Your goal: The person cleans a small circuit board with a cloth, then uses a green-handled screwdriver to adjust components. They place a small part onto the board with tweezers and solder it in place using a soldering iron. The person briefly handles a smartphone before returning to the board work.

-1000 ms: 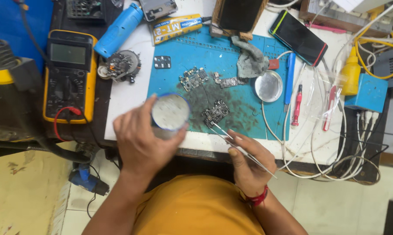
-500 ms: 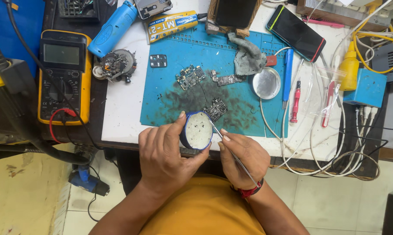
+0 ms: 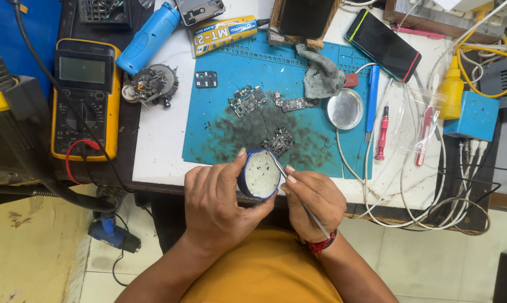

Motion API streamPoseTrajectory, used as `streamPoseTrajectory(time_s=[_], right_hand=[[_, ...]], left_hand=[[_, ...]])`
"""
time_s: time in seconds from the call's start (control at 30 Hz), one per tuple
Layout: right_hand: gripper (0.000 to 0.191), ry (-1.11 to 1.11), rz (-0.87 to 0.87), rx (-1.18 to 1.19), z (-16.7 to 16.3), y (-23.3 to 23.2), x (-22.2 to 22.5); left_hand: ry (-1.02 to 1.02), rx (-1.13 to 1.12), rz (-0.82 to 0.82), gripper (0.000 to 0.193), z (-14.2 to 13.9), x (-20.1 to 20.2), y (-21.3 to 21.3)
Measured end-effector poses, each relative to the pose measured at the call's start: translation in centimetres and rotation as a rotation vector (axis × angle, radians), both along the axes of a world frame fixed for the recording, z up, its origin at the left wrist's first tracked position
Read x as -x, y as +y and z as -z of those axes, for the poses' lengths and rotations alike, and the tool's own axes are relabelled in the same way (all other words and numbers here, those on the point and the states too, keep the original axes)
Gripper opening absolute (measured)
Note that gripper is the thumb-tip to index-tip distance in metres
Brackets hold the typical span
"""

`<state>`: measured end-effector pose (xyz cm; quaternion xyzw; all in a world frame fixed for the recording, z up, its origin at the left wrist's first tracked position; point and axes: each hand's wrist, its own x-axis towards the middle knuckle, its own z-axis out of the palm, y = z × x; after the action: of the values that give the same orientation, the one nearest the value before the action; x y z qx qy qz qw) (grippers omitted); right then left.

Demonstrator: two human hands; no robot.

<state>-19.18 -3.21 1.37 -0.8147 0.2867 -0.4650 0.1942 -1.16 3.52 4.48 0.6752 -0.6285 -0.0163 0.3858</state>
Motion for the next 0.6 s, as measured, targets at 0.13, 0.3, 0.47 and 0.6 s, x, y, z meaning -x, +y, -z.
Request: streamPoseTrajectory(time_s=[0.13, 0.3, 0.47, 0.6], right_hand=[[0.022, -0.074, -0.003, -0.056, 0.5, 0.2, 0.2], [0.019, -0.255, 0.008, -0.254, 1.5, 0.8, 1.1], [0.021, -0.380, 0.058, -0.449, 2.3, 0.6, 2.7], [0.023, -0.322, 0.146, -0.549, 2.2, 0.2, 3.6]], left_hand=[[0.010, -0.021, 0.003, 0.074, 0.1, 0.0, 0.0], [-0.032, -0.076, -0.056, 0.079, 1.0, -1.1, -0.3], [-0.178, -0.159, -0.264, 0.084, 2.5, -5.3, -1.2], [-0.256, -0.238, -0.383, 0.082, 3.3, -7.5, -1.1]])
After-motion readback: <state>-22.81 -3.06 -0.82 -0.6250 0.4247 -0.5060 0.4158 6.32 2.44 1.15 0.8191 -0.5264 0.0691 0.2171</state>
